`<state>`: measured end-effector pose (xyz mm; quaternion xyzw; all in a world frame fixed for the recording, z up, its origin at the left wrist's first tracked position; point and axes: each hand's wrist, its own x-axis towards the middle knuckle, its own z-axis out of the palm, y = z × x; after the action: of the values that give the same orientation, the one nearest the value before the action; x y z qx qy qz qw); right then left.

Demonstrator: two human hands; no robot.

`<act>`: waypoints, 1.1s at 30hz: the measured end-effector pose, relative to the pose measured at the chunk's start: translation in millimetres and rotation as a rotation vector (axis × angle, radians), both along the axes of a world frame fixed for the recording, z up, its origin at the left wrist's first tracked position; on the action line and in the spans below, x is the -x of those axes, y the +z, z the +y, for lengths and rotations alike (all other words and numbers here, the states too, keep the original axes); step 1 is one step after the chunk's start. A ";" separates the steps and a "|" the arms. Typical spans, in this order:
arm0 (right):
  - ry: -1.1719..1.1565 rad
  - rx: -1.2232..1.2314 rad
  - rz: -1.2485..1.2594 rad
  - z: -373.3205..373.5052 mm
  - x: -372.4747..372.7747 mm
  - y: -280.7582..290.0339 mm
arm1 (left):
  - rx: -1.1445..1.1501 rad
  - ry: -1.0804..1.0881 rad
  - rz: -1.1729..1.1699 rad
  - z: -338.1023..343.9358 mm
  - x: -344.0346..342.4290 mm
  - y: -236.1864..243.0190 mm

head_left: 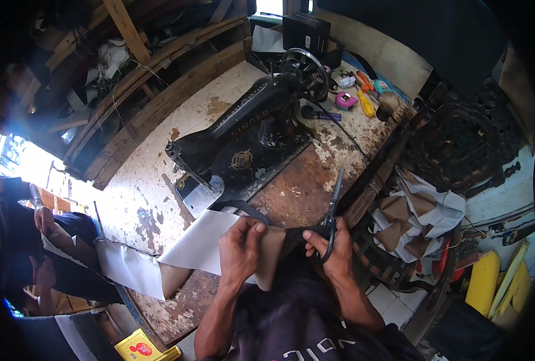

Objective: The person cuts a large white fabric sheet on a worktable using shears, trimming edges and corners. Another person assists by holding and folding the fabric. The person continues cutting along the edges and trims small sections.

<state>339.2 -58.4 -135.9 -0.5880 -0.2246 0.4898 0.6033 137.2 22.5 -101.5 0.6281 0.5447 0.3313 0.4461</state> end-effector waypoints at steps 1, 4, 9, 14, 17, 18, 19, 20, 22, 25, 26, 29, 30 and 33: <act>-0.025 0.031 -0.053 1.8 0.0 -1.0 | -0.025 -0.006 -0.002 4.3 -2.3 -4.9; -0.110 0.089 -0.201 0.1 -2.5 -2.7 | -0.224 -0.151 -0.021 18.2 -15.4 -20.3; -0.123 -0.124 -0.350 -43.3 0.6 -1.3 | -0.044 -0.076 0.154 30.0 -30.8 -27.2; 0.318 -0.033 0.101 -91.6 25.3 -7.9 | -0.008 -0.068 0.174 30.7 -36.3 -19.9; 0.304 -0.001 0.358 -102.6 35.5 -14.7 | -0.035 -0.054 0.195 29.2 -39.4 -18.5; 0.312 0.008 0.378 -104.1 35.7 -16.4 | -0.047 -0.046 0.206 28.9 -40.1 -18.3; 0.324 0.016 0.399 -105.4 35.0 -17.5 | -0.046 -0.039 0.208 28.2 -40.2 -17.9; 0.338 0.009 0.422 -105.8 33.5 -18.4 | -0.047 -0.035 0.209 27.9 -40.8 -17.6; 0.364 0.018 0.463 -105.5 29.2 -20.3 | -0.041 -0.035 0.209 28.0 -42.2 -17.2; 0.372 0.015 0.508 -105.7 26.8 -22.9 | -0.024 -0.030 0.219 27.9 -41.7 -16.0; 0.376 0.021 0.525 -106.2 27.2 -23.8 | -0.022 -0.034 0.222 27.7 -41.5 -15.7; 0.385 0.022 0.577 -107.4 28.9 -26.8 | -0.030 -0.034 0.224 27.2 -41.3 -15.6; 0.369 0.028 0.567 -107.6 29.7 -27.7 | -0.021 -0.032 0.225 27.2 -41.3 -15.6; 0.328 0.031 0.570 -106.7 32.0 -30.6 | -0.008 -0.025 0.187 26.2 -41.1 -16.0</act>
<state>307.2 -165.1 -166.5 -0.3924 -0.1311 0.7285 0.5459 178.3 48.7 -117.6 0.6645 0.5749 0.2680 0.3950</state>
